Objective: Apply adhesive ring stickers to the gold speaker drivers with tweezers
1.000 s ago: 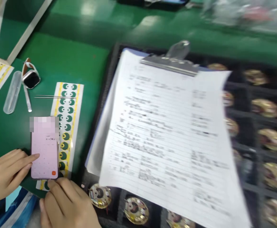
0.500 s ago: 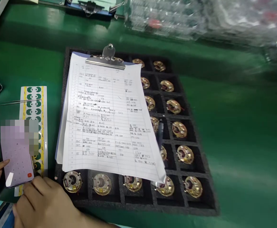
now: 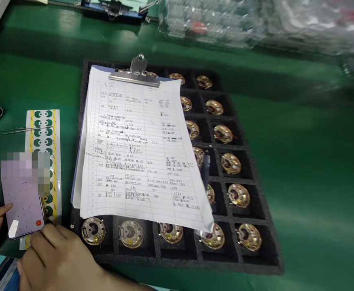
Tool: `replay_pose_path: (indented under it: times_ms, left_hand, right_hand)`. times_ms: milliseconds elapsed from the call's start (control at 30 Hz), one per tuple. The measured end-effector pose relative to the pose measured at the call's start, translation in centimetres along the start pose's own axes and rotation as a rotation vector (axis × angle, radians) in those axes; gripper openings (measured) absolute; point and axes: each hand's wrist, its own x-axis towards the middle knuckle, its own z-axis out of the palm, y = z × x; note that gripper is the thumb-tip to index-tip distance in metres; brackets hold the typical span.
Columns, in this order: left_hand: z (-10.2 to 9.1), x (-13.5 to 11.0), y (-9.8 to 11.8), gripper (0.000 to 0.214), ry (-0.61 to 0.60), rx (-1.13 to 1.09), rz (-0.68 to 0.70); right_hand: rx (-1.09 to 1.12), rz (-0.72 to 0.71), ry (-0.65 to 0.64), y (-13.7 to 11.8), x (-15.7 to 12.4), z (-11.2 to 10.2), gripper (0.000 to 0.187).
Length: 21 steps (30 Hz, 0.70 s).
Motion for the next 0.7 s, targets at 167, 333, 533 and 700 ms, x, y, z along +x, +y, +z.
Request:
replay_pose_path:
  times_ms: [167, 333, 533, 700]
  left_hand:
    - [-0.1, 0.03, 0.05, 0.032, -0.006, 0.004, 0.012]
    - [-0.14, 0.09, -0.01, 0.031, 0.001, -0.003, 0.007]
    - [-0.13, 0.05, 0.05, 0.027, -0.012, 0.03, -0.006]
    - [-0.05, 0.14, 0.11, 0.026, -0.022, 0.035, 0.009]
  right_hand:
    - [0.003, 0.003, -0.006, 0.11, -0.13, -0.03, 0.04]
    - [0.001, -0.002, -0.003, 0.03, -0.17, 0.06, 0.04]
    - [0.007, -0.006, -0.011, 0.03, -0.2, 0.18, 0.038]
    - [0.008, -0.007, -0.025, 0.16, -0.21, 0.07, 0.037]
